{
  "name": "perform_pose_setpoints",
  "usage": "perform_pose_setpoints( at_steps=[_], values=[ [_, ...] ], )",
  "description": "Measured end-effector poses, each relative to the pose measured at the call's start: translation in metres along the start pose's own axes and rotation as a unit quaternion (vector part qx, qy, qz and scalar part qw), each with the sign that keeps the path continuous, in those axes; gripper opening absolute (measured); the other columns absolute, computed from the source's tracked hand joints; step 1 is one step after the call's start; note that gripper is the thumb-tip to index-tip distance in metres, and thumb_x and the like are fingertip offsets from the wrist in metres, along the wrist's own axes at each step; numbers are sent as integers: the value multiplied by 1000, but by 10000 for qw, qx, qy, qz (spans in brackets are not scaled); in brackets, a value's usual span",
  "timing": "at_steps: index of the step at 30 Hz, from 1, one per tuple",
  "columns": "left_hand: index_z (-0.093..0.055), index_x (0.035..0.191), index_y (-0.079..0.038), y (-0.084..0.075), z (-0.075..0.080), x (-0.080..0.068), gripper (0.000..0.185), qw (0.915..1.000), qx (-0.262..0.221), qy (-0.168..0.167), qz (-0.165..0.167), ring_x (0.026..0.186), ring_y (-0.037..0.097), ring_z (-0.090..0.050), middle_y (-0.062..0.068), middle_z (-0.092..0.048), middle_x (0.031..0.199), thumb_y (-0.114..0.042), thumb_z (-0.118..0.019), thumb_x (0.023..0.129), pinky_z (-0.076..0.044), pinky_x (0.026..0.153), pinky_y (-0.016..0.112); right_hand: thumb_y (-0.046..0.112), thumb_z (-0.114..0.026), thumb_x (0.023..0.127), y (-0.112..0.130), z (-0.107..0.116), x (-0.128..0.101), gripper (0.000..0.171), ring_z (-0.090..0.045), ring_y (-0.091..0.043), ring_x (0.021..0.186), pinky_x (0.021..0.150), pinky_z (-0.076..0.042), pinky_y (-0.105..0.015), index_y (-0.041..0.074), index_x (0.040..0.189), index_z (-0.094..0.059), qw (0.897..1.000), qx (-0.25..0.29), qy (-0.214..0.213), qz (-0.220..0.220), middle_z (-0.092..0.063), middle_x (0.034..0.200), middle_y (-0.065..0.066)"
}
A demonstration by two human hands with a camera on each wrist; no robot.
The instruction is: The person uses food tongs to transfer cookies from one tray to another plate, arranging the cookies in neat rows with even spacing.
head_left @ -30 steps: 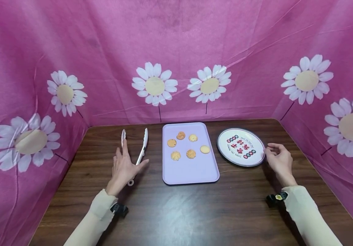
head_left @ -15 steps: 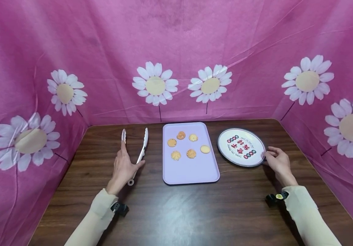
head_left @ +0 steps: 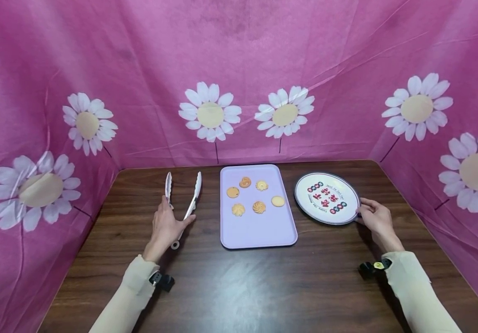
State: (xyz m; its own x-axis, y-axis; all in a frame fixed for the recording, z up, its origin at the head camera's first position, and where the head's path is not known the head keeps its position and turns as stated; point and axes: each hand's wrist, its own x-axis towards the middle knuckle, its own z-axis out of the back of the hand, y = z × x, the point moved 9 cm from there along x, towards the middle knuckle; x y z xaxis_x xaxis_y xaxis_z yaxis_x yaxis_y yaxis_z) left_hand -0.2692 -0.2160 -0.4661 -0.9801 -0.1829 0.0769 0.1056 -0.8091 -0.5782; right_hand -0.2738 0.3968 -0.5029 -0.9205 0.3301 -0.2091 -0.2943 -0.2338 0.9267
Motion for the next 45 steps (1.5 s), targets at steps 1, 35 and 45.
perform_pose_setpoints(
  at_steps=[1, 35, 45],
  values=[
    [-30, 151, 12, 0, 0, 1, 103, 10000, 13, -6, 3, 119, 57, -57, 37, -57, 128, -39, -87, 82, -45, 103, 64, -2, -49, 98, 0, 0, 0, 61, -59, 12, 78, 69, -58, -15, -14, 156, -33, 9999, 94, 39, 10, -60, 83, 29],
    [-50, 148, -4, -9, 14, 0, 79, 9985, 27, -260, -488, 108, 49, -67, 24, -69, 115, -35, -83, 84, -51, 88, 63, 0, -54, 100, -1, -11, -16, 63, -63, 10, 79, 72, -58, -14, -13, 157, -30, 9984, 521, 198, 0, -64, 84, 29],
    [-44, 153, 7, -33, 17, -5, 82, 9871, -110, -475, -1523, 110, 45, -63, 25, -62, 141, -20, -81, 85, -51, 96, 57, -1, -54, 100, -1, -12, -17, 62, -63, 10, 79, 72, -58, -13, -14, 156, -31, 9984, 537, 174, 64, -64, 84, 28]
  ],
)
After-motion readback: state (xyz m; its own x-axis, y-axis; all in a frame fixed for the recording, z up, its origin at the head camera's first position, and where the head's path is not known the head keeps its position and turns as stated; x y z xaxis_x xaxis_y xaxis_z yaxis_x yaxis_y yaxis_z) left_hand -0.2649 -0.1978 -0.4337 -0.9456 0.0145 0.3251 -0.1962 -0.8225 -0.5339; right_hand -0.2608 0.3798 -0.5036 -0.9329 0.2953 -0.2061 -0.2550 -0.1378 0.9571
